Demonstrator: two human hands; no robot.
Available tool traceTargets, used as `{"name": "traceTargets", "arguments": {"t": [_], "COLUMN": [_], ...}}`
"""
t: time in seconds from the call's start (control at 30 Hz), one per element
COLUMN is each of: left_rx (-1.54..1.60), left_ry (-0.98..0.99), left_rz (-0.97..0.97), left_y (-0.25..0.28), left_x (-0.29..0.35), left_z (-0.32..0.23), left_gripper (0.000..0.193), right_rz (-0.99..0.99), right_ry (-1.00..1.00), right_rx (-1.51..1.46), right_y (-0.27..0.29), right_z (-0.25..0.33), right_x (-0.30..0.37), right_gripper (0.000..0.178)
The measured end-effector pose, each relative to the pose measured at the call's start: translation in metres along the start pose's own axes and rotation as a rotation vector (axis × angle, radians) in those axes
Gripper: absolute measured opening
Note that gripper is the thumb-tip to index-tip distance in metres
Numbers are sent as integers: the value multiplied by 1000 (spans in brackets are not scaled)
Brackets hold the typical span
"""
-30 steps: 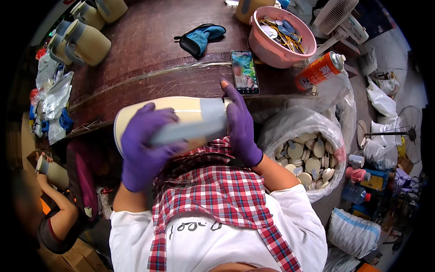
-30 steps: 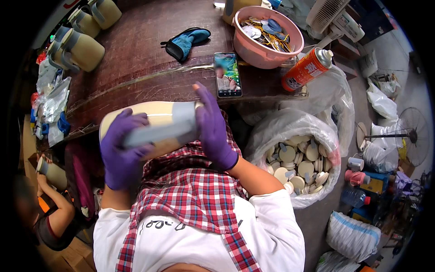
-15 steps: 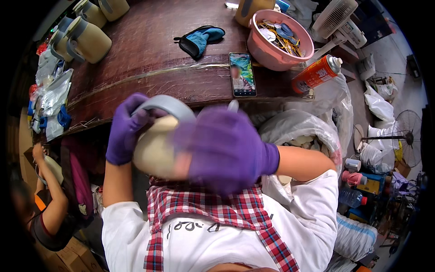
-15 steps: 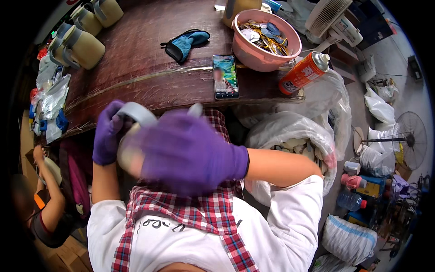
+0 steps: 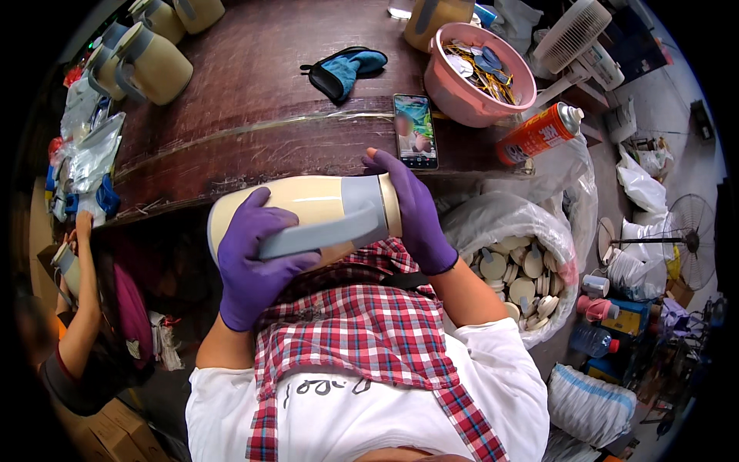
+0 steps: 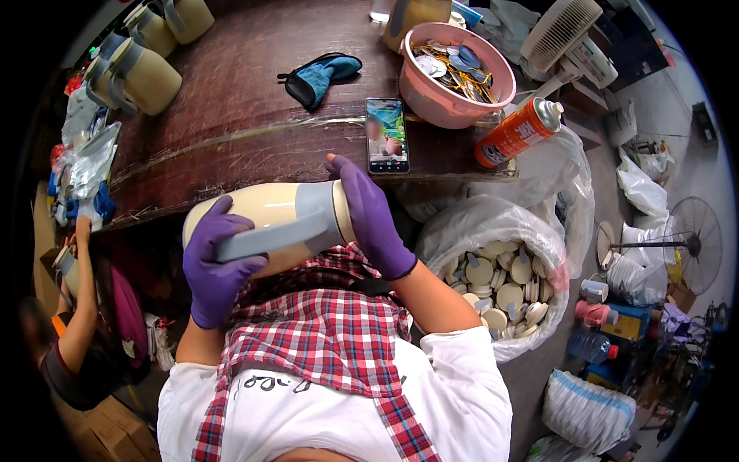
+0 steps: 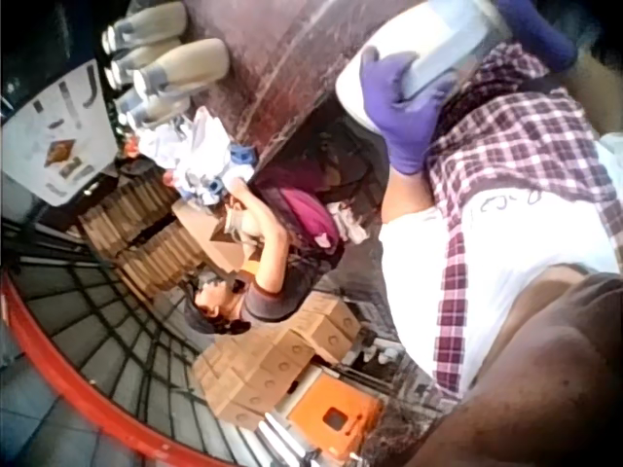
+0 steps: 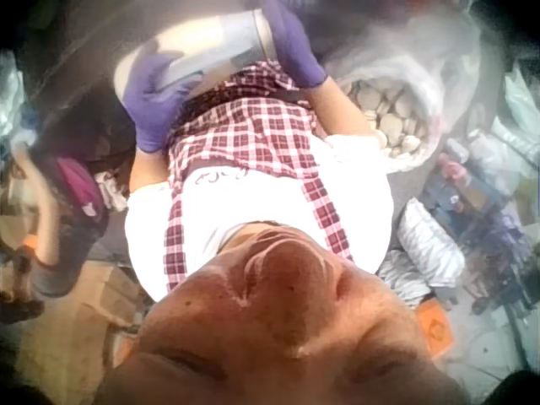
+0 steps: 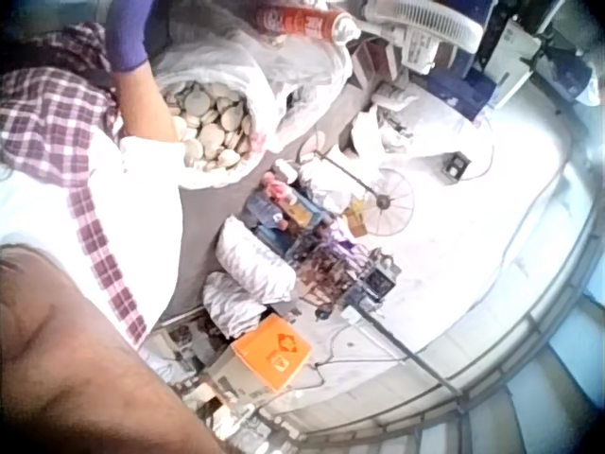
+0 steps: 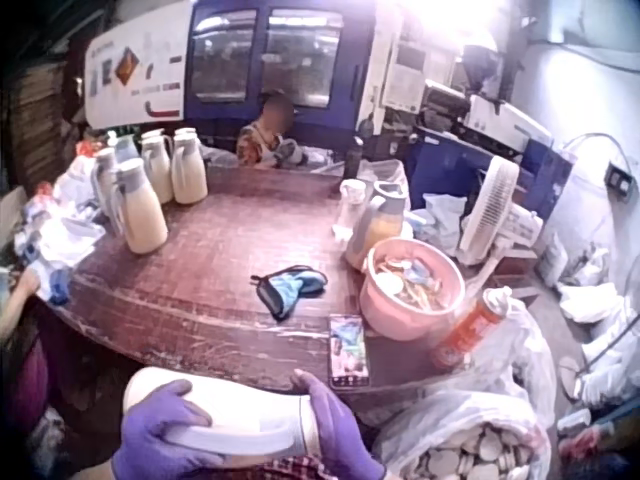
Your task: The person assembles beige plastic pitchers by attaching gray handles and white lids. They repeatedly pick up pitcher bodies, secure handles, and place lids on top, then set the finished units on a cluttered wooden table.
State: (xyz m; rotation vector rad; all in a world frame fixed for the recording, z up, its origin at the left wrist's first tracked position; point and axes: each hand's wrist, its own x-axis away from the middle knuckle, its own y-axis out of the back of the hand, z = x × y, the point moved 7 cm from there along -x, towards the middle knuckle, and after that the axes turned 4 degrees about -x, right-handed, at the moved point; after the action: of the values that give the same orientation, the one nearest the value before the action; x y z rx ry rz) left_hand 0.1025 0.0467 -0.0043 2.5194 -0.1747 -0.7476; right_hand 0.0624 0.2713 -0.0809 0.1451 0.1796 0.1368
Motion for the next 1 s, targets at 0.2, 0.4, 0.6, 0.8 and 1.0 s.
{"name": "traceTargets", "arguments": {"t": [0.2,0.4,0.6,0.8,1.0], "left_rx": [190,646,661,-320,285], "left_ry": [73,626,524,-418,245], "left_rz": [-71,147,265,108,-51], "left_y": [-6,-23,-19,-25,19], "left_x": [2,-9,-25,-9,0], "left_z": [13,69,67,-60,19], "left_gripper": [42,58,69,38,59], "right_rz": [-119,156,404,-76,-8], "right_ry": [65,496,980,95,278], "right_rx": [19,257,343,-11,-115], "right_y": [13,2,-37,7,2], "right_z": [13,104,164,-7,44], "right_x": [11,16,50,13,16], "right_gripper": [41,46,43,50,43]}}
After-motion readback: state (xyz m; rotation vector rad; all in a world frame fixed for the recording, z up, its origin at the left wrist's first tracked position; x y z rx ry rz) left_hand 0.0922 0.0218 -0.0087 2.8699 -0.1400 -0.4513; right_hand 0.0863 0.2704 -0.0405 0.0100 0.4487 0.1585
